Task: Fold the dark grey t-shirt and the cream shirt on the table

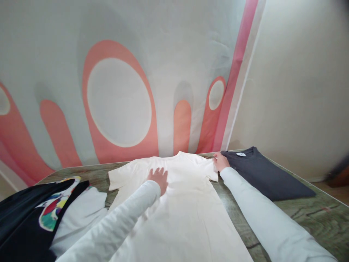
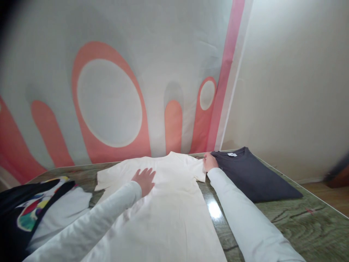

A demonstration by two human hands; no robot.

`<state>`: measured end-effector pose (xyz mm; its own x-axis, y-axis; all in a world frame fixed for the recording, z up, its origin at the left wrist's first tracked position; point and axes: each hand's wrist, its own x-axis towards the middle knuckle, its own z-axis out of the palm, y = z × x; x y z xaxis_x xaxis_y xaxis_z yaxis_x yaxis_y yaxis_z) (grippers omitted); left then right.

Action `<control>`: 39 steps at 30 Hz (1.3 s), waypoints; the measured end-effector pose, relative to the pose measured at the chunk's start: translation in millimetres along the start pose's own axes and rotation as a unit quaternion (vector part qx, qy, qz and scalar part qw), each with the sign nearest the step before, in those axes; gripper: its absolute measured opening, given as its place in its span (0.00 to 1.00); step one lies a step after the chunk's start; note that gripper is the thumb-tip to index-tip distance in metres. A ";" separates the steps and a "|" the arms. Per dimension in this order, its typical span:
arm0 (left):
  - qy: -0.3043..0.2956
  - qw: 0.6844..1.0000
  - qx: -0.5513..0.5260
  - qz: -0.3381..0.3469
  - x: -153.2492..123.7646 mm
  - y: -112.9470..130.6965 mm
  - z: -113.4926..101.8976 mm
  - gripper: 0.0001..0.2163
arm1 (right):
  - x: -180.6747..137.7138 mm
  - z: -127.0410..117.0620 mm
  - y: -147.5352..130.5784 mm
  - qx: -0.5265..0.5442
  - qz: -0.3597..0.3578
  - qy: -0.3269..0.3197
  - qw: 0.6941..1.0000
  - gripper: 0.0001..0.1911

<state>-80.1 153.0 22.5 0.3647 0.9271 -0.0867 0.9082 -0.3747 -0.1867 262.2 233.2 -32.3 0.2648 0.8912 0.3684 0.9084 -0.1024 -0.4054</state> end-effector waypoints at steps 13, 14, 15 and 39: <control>0.049 0.935 -0.186 0.299 -79.9 153.1 -4.3 0.28 | -3.2 -5.2 -2.3 -0.007 -0.026 -0.065 0.997 0.15; 0.048 0.931 -0.184 0.310 -80.5 152.1 -5.5 0.28 | -3.6 -5.6 -1.8 -0.008 -0.029 -0.063 0.998 0.15; 0.046 0.927 -0.182 0.325 -81.2 151.1 -6.8 0.29 | -3.8 -5.7 -0.8 -0.011 -0.030 -0.059 0.998 0.15; 0.008 0.988 -0.131 0.078 -17.9 54.7 0.6 0.24 | -18.7 -67.3 -0.7 -0.092 -0.022 -0.236 0.967 0.15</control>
<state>-37.0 115.9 13.2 0.5063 0.8588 -0.0786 0.8616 -0.4999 0.0873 278.4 186.8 17.4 0.0862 0.9946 -0.0581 0.9693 -0.0972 -0.2259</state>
